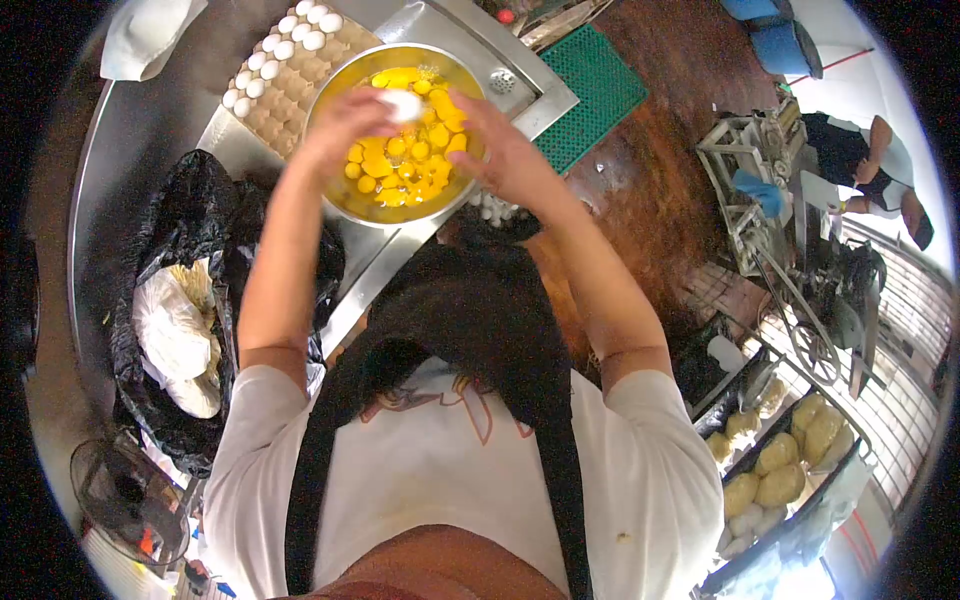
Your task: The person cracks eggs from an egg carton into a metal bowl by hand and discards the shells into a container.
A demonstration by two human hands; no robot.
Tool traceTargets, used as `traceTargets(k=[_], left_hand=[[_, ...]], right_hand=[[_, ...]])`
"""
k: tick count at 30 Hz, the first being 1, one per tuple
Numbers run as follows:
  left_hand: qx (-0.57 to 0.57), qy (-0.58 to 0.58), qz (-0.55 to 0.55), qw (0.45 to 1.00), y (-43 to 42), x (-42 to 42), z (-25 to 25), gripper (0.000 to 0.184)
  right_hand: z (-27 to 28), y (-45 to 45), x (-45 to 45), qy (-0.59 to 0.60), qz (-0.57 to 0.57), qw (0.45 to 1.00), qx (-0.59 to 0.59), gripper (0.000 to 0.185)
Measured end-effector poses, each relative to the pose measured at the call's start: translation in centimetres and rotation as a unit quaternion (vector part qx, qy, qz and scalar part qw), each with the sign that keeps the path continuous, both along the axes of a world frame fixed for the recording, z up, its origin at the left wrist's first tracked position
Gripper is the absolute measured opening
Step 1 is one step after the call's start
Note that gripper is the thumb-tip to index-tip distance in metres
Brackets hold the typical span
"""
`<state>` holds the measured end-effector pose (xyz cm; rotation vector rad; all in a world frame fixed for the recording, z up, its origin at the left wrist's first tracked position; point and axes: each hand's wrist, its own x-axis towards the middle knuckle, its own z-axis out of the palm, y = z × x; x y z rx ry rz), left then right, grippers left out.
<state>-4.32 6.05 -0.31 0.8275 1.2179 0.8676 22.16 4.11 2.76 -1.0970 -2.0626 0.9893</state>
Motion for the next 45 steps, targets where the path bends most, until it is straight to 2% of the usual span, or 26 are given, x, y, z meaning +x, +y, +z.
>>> traceTargets(k=[1, 2, 4, 7, 8, 11, 14, 17, 20, 23, 26, 28, 29, 32, 36, 39, 42, 45], left_hand=[[-0.016, -0.035, -0.044, 0.998, -0.5, 2.5, 0.0, 0.041], [-0.032, -0.070, -0.089, 0.993, -0.9, 4.3, -0.5, 0.041], [-0.058, -0.089, -0.078, 0.991, -1.4, 6.7, -0.8, 0.041], [-0.077, -0.131, -0.056, 0.987, -2.1, 8.0, -1.9, 0.043], [-0.078, -0.145, -0.049, 0.985, -2.2, 8.1, -2.2, 0.044], [-0.069, -0.080, -0.035, 0.994, -3.0, 7.9, -1.4, 0.047], [-0.054, -0.053, -0.017, 0.997, -3.9, 7.8, -1.7, 0.050], [-0.039, -0.050, -0.003, 0.998, -4.5, 7.7, -2.7, 0.054], [-0.037, -0.033, -0.011, 0.999, -5.1, 7.0, -2.2, 0.049], [-0.011, -0.013, -0.009, 1.000, -5.2, 6.1, -2.5, 0.047], [0.059, -0.013, 0.016, 0.998, -4.7, 6.0, -1.9, 0.047], [0.091, 0.013, 0.010, 0.996, -4.0, 6.3, -0.4, 0.047], [0.107, 0.027, 0.007, 0.994, -3.7, 6.4, 0.4, 0.047], [0.109, 0.083, -0.043, 0.990, -3.1, 5.8, 1.8, 0.045], [0.072, 0.093, -0.052, 0.992, -3.4, 4.6, 1.5, 0.043], [0.072, 0.109, -0.057, 0.990, -3.9, 4.2, -0.1, 0.043], [0.073, 0.139, -0.063, 0.986, -4.4, 4.5, 0.4, 0.039], [0.121, 0.182, -0.042, 0.975, -4.6, 4.9, 0.6, 0.039]], right_hand=[[0.2, 0.0, -0.6, 0.009, 0.021, 0.998, 0.050, 0.051], [0.1, 0.3, -0.6, 0.008, 0.035, 0.998, 0.048, 0.050], [-1.1, 1.1, -0.5, 0.003, 0.066, 0.997, 0.040, 0.049], [-3.1, 1.5, 1.0, 0.028, -0.015, 0.995, -0.099, 0.047], [-4.0, 2.0, 1.6, 0.007, -0.054, 0.996, -0.063, 0.047], [-7.5, 4.3, 3.0, -0.058, -0.183, 0.980, 0.059, 0.046], [-11.1, 6.5, 4.4, -0.188, -0.132, 0.951, 0.206, 0.045], [-13.9, 6.6, 5.1, -0.390, -0.023, 0.912, 0.122, 0.043], [-13.8, 6.9, 5.2, -0.313, -0.050, 0.934, 0.163, 0.040], [-10.2, 6.4, 4.5, -0.176, -0.110, 0.974, 0.096, 0.042], [-5.5, 6.2, 3.0, -0.092, -0.074, 0.980, -0.157, 0.042], [-0.7, 4.4, 1.0, 0.040, -0.069, 0.944, -0.320, 0.044], [1.0, 3.6, 0.0, 0.122, -0.066, 0.908, -0.396, 0.045], [2.3, 3.2, -1.0, 0.080, 0.008, 0.917, -0.391, 0.051], [1.1, 2.4, -1.1, 0.159, 0.031, 0.902, -0.400, 0.052], [1.4, 2.2, -1.1, 0.097, 0.096, 0.919, -0.371, 0.053], [1.7, 2.1, -1.6, -0.052, 0.105, 0.947, -0.299, 0.056], [1.2, 2.1, -2.3, -0.075, 0.081, 0.954, -0.279, 0.055]])
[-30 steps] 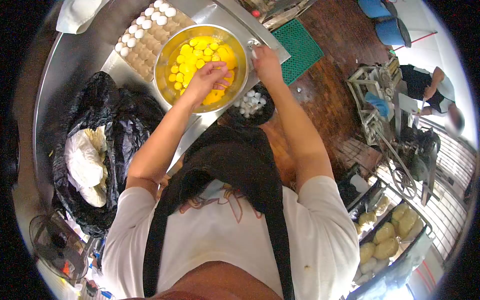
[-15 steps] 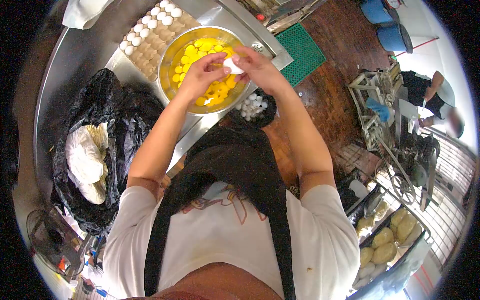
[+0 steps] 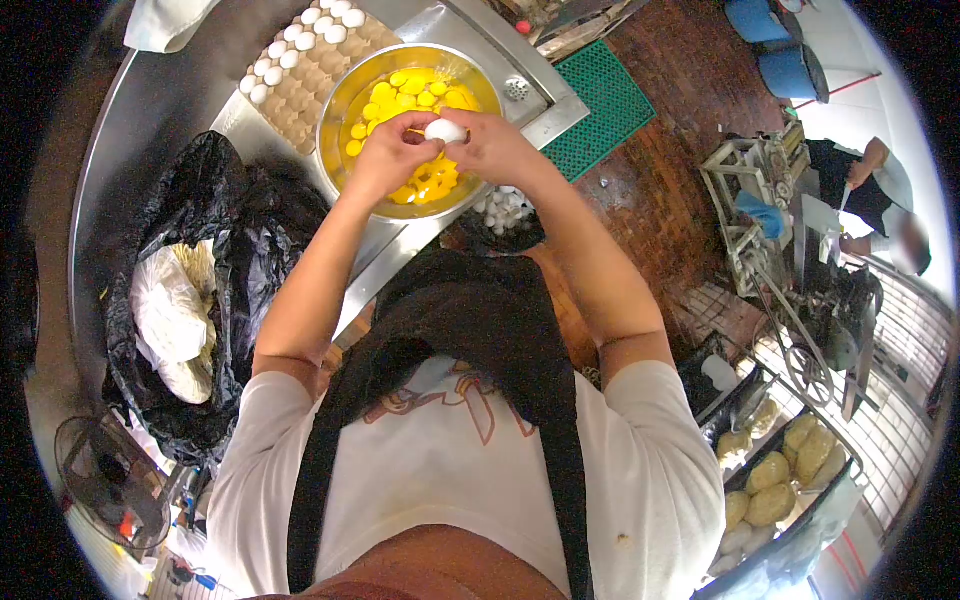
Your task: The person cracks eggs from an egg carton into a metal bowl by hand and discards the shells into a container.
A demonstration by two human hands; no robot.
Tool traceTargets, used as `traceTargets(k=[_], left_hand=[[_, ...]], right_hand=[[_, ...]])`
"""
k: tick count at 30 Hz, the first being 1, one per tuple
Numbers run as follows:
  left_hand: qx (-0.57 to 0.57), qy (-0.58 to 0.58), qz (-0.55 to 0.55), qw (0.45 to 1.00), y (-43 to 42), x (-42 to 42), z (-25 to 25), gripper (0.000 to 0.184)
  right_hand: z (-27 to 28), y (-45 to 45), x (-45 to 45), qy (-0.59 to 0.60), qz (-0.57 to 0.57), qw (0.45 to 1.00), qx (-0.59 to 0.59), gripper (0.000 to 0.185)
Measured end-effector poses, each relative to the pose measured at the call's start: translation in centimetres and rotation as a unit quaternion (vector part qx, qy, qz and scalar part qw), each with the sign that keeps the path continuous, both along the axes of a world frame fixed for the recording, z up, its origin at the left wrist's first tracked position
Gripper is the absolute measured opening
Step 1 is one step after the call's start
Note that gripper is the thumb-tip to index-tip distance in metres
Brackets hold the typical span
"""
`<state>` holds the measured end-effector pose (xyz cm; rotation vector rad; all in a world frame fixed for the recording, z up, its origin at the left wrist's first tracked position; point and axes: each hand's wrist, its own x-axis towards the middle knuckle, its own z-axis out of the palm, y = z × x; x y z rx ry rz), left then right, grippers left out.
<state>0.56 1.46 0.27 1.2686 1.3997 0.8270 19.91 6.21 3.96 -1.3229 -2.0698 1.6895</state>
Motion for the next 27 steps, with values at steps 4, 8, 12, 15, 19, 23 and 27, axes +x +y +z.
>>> traceTargets(k=[4, 8, 12, 15, 19, 23, 27], left_hand=[[0.035, 0.064, 0.032, 0.997, -0.4, 0.3, -1.4, 0.040], [0.016, 0.068, 0.052, 0.996, -0.5, 0.3, -1.1, 0.040], [0.026, 0.095, 0.055, 0.994, -0.6, 0.0, -1.5, 0.040], [0.010, 0.091, 0.057, 0.994, -0.6, -0.2, -1.1, 0.042], [-0.015, 0.086, 0.077, 0.993, -0.6, -0.2, -0.4, 0.042], [-0.019, 0.046, 0.114, 0.992, -0.7, 0.0, -0.3, 0.041], [0.037, 0.098, 0.124, 0.987, -0.9, -0.2, -1.4, 0.040]], right_hand=[[-3.2, -0.1, -0.6, 0.034, 0.004, 0.990, 0.139, 0.047], [-4.0, -0.1, -1.0, 0.013, 0.009, 0.988, 0.151, 0.051], [-5.5, -0.3, -1.2, 0.050, -0.012, 0.987, 0.149, 0.043], [-5.4, -0.4, -1.6, 0.035, -0.014, 0.991, 0.129, 0.043], [-4.1, -0.3, -2.3, 0.011, 0.005, 0.986, 0.168, 0.043], [-4.8, -0.2, -2.5, 0.025, -0.001, 0.979, 0.201, 0.044], [-3.9, -0.3, -3.1, -0.008, 0.003, 0.978, 0.209, 0.047]])
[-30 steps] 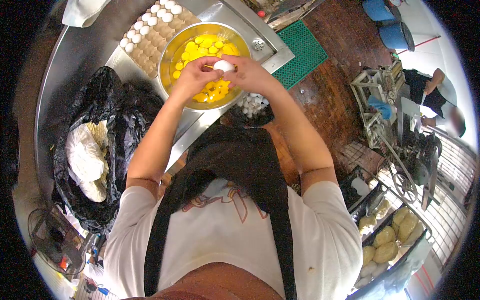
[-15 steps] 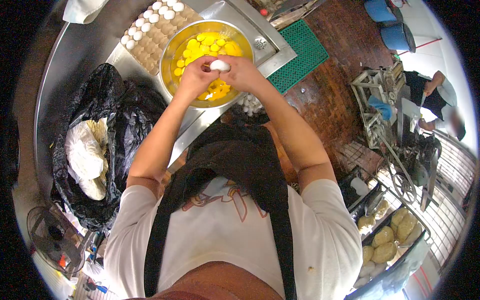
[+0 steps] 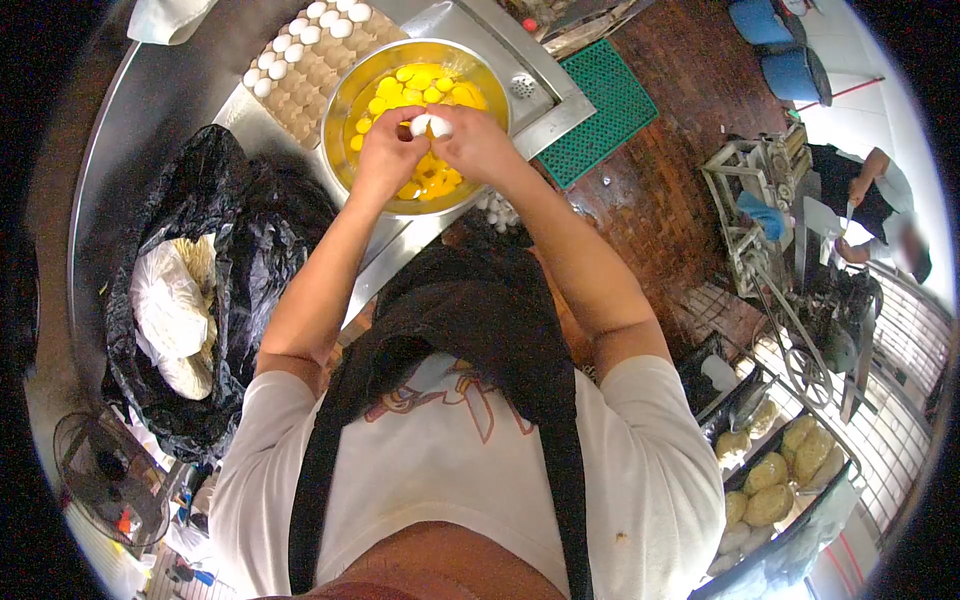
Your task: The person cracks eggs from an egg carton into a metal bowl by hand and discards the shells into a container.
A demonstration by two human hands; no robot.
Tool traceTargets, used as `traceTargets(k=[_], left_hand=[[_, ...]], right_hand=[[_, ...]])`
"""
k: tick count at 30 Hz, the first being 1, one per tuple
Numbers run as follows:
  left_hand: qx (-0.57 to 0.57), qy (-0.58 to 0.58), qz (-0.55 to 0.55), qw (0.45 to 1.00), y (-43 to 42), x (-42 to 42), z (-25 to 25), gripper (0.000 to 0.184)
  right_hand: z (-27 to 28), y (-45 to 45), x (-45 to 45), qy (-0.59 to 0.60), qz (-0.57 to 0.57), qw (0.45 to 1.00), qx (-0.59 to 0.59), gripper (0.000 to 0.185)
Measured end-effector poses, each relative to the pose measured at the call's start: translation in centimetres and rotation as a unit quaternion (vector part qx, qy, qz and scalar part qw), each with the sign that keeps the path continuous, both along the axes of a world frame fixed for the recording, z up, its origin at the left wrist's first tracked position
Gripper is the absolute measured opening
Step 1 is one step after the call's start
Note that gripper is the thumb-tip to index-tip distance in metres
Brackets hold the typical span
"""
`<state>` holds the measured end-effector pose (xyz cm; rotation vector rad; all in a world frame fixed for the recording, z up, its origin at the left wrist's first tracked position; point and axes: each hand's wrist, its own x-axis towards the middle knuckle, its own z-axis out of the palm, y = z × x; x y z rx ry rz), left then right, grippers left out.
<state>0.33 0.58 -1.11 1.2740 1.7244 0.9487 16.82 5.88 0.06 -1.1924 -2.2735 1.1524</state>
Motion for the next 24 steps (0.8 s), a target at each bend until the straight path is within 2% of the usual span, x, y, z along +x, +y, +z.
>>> traceTargets(k=[3, 5, 8, 9, 12, 15, 17, 18, 20, 21, 22, 24], left_hand=[[0.047, 0.025, -0.009, 0.999, -0.1, -0.2, -0.1, 0.045], [0.076, 0.026, -0.011, 0.997, 0.1, -0.5, 0.3, 0.051], [0.143, 0.111, -0.024, 0.983, 0.5, -0.9, 0.8, 0.065], [0.145, 0.103, -0.032, 0.984, 0.6, -0.9, 1.3, 0.066], [0.163, 0.061, -0.056, 0.983, 0.5, -0.5, 3.1, 0.068], [0.191, -0.043, -0.077, 0.978, 0.5, 0.2, 3.6, 0.065], [0.182, -0.134, -0.084, 0.971, 0.6, -0.3, 3.5, 0.059], [0.167, -0.087, -0.059, 0.980, 1.2, -1.5, 2.7, 0.057], [0.137, 0.005, -0.009, 0.991, 3.7, -5.4, 0.4, 0.051], [0.098, 0.022, 0.060, 0.993, 5.0, -7.5, 0.3, 0.042], [0.122, 0.089, 0.107, 0.983, 6.5, -9.6, -0.3, 0.042], [0.162, 0.228, 0.170, 0.945, 10.3, -15.5, -4.0, 0.043]], right_hand=[[-0.4, -0.1, -0.1, 0.033, 0.018, 0.997, 0.062, 0.053], [-0.7, -0.1, -0.2, 0.013, 0.029, 0.993, 0.117, 0.058], [-0.2, 0.0, -0.1, 0.003, 0.045, 0.985, 0.169, 0.062], [0.1, 0.0, 0.0, 0.003, 0.049, 0.982, 0.182, 0.063], [0.8, -0.2, 0.4, 0.042, 0.019, 0.989, 0.141, 0.060], [2.6, -0.4, 1.7, 0.082, -0.042, 0.993, 0.076, 0.056], [3.2, -0.4, 4.2, 0.103, -0.047, 0.993, -0.013, 0.053], [3.6, -0.2, 5.5, 0.116, -0.045, 0.991, -0.057, 0.052], [5.2, -0.5, 8.6, 0.086, -0.062, 0.963, -0.247, 0.051], [5.6, -1.1, 9.8, 0.055, -0.063, 0.948, -0.306, 0.051], [5.7, -1.2, 10.9, 0.022, -0.064, 0.929, -0.364, 0.051], [1.6, -1.7, 13.8, -0.039, -0.053, 0.896, -0.438, 0.055]])
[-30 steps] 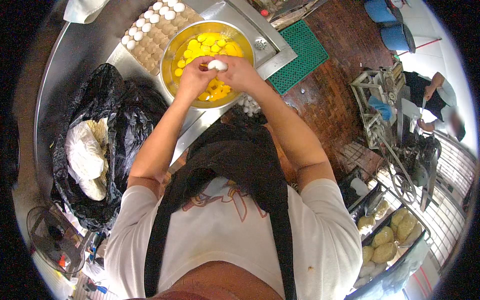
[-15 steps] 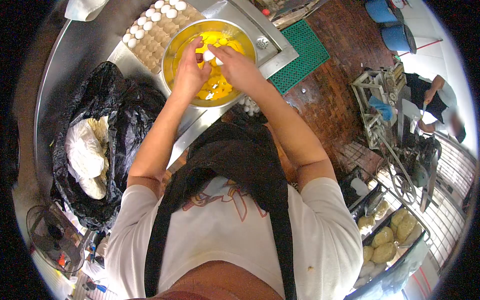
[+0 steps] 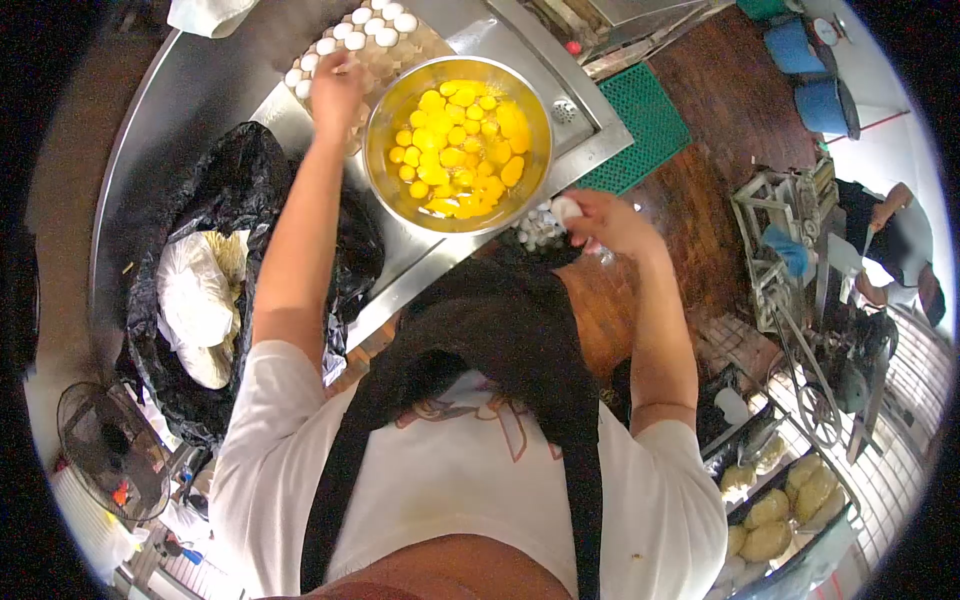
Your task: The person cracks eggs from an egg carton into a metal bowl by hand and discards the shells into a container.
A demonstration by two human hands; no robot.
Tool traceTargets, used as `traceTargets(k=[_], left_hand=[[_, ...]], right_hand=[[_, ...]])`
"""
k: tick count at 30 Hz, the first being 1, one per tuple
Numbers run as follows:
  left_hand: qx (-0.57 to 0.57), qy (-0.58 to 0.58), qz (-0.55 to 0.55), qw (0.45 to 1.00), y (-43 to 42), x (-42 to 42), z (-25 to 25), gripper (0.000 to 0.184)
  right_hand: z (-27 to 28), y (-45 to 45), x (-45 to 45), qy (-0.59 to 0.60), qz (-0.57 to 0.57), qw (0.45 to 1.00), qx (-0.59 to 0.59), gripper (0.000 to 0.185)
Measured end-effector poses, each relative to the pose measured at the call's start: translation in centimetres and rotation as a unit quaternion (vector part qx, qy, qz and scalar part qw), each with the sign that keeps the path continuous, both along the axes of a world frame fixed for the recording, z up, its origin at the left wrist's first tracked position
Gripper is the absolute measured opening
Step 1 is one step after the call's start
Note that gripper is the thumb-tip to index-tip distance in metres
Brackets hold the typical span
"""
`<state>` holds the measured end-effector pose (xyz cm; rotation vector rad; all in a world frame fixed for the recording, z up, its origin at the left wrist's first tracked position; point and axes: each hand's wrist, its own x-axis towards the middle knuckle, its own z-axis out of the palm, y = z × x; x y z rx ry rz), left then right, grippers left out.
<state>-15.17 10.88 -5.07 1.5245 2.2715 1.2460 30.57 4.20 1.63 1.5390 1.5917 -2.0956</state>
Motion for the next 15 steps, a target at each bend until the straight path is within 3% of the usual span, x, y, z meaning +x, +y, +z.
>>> traceTargets(k=[1, 4, 7, 8, 9, 10, 12, 15], left_hand=[[0.009, 0.075, 0.028, 0.997, 1.7, -3.0, -2.5, 0.043], [-0.086, 0.222, 0.084, 0.968, 3.7, -6.7, -4.0, 0.038], [-0.244, 0.346, -0.002, 0.906, 5.7, -12.1, -9.3, 0.026], [-0.313, 0.418, -0.066, 0.850, 5.9, -13.1, -9.8, 0.024], [-0.267, 0.299, -0.034, 0.916, 6.4, -14.3, -11.6, 0.023], [-0.200, 0.288, -0.018, 0.936, 7.0, -15.5, -13.5, 0.022], [-0.240, 0.340, -0.037, 0.908, 6.7, -15.4, -12.4, 0.029], [-0.296, 0.257, -0.022, 0.920, 5.7, -12.6, -7.1, 0.041]], right_hand=[[-2.3, -0.5, 0.8, -0.024, 0.015, 0.999, -0.043, 0.057], [-5.8, -2.0, -0.5, -0.250, 0.049, 0.966, 0.046, 0.058], [-6.9, -2.4, -0.5, -0.293, 0.007, 0.955, 0.042, 0.070], [-7.9, -2.7, 0.6, -0.288, 0.039, 0.950, 0.111, 0.070], [-9.1, -2.7, 1.7, -0.282, 0.070, 0.939, 0.181, 0.070], [-7.5, -2.2, 1.5, -0.267, 0.066, 0.939, 0.206, 0.066], [-3.9, -1.4, 1.0, -0.237, 0.059, 0.936, 0.255, 0.059], [-0.9, -0.2, 0.0, -0.179, -0.008, 0.946, 0.270, 0.052]])
